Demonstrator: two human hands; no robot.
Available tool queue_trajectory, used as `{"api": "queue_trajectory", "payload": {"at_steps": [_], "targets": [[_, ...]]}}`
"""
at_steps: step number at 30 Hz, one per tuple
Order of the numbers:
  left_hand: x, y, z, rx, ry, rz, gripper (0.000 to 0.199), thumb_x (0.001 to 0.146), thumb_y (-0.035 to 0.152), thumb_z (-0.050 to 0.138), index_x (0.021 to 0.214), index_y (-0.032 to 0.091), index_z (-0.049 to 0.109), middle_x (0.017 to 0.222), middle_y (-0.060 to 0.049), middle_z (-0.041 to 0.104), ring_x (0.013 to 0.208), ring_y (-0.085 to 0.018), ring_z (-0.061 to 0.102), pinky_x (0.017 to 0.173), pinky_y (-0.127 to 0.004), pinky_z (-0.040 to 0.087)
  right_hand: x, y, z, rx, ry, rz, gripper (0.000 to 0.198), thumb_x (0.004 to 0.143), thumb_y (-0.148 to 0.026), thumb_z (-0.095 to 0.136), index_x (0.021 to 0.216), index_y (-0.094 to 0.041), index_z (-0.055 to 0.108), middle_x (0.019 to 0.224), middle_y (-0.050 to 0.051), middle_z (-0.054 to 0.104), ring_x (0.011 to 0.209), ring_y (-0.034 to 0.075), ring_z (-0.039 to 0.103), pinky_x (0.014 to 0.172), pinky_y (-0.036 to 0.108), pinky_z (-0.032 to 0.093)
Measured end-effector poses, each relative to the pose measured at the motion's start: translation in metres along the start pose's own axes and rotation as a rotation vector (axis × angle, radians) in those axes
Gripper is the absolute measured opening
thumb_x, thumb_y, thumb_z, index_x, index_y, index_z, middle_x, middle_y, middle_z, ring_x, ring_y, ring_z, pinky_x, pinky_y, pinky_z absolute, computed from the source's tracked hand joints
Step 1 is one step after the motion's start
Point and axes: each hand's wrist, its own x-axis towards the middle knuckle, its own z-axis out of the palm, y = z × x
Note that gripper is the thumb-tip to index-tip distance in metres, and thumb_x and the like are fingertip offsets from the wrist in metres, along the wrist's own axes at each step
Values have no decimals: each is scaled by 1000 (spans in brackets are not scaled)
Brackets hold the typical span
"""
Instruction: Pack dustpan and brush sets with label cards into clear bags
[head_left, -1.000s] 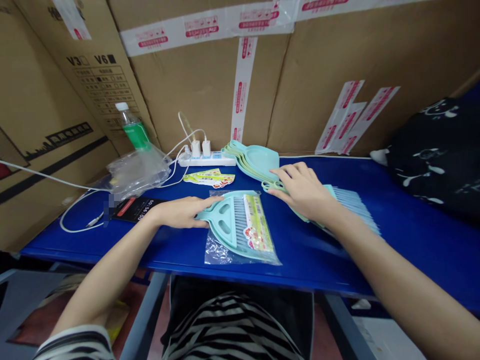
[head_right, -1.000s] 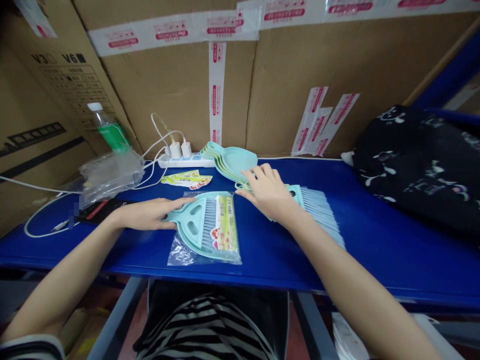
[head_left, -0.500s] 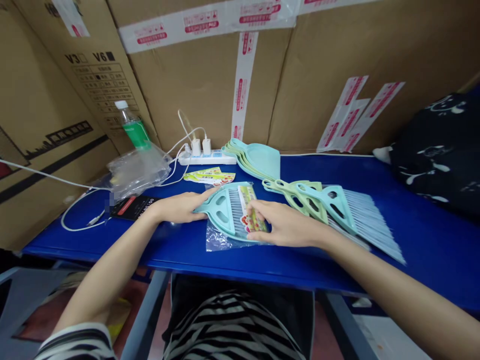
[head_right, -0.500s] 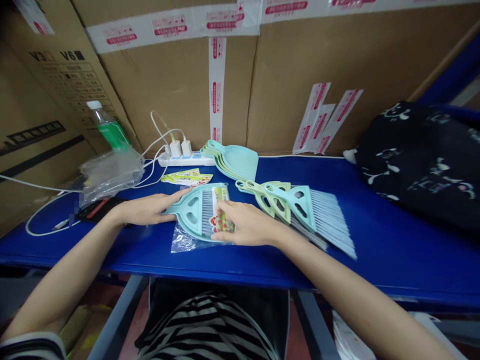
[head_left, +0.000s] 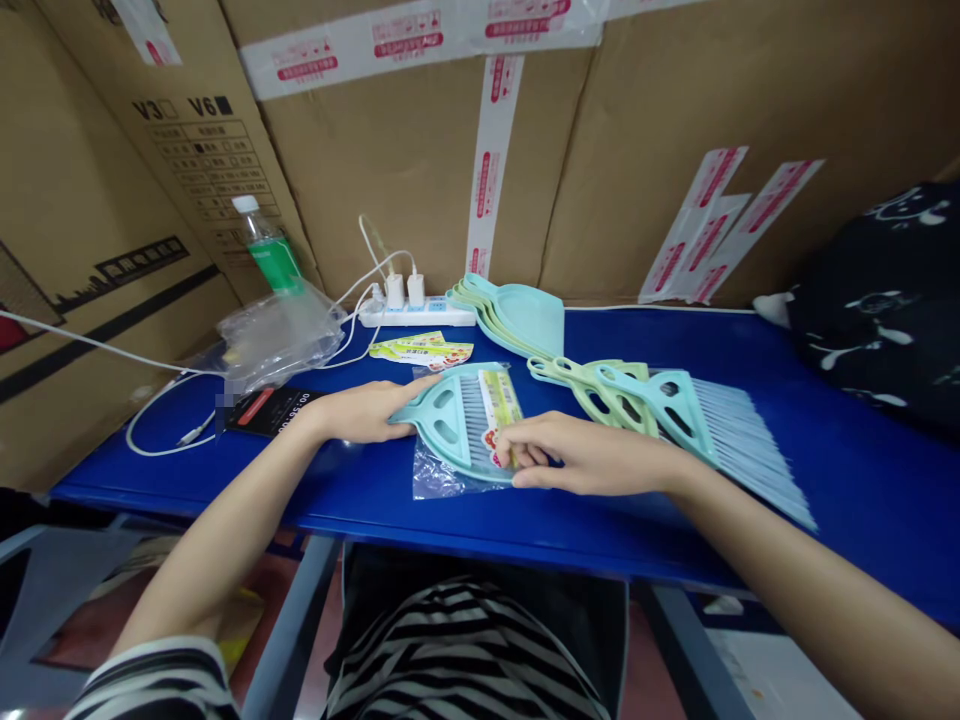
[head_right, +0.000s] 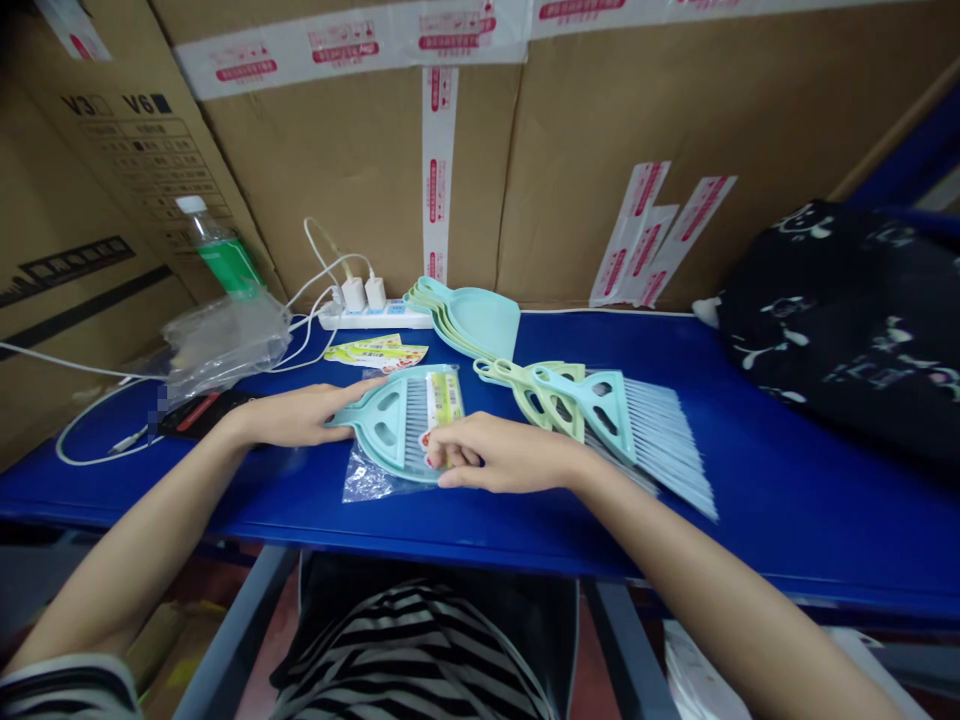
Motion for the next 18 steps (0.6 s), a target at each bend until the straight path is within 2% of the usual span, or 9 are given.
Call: {"api": "queue_trajectory", "payload": {"at_steps": [3,6,9,11,15,18], "targets": [[0,2,-1,1,-15,-18,79,91,31,45,157,26,2,151,-11,44,92,-19,66,85,-30,47,-1,-1,-1,15,-20,-13,9,91,-20,49,91,-19,57,71,-3,53,63,12,48,61,25,39],[1,4,-2,3,-13,-24,80,91,30,46,157,25,2,142,-11,54,85,-18,65,84,-30,47,-2,-3,-2,-15,-15,-28,16,91,-14,41,90,-20,56,73,-1,55,64,13,48,61,25,39],[1,3,-2,11,-17,-23,76,92,30,47,157,24,7,122,-7,67,83,-18,65,85,-29,46,-5,-4,-5,-74,19,38,17,86,-11,41,85,-22,53,66,-4,51,58,13,45,60,26,38],[0,1,-1,19,-13,-7,74,93,31,46,157,25,10,116,-5,69,88,-18,65,86,-28,46,-9,-4,-7,-130,33,119,16,80,-8,43,80,-23,50,58,-6,45,52,12,41,58,26,36],[0,-1,0,28,-6,7,73,93,32,46,157,28,10,122,-5,66,99,-20,64,89,-29,47,-19,1,-13,-285,-6,245,20,68,-4,44,69,-24,45,51,-6,45,48,13,40,54,26,33],[0,-1,0,27,-1,-6,74,93,31,46,157,27,8,126,-6,64,104,-21,63,91,-31,46,-22,6,-13,-358,-20,260,20,68,-6,44,62,-24,45,52,-3,50,48,13,43,50,27,32]]}}
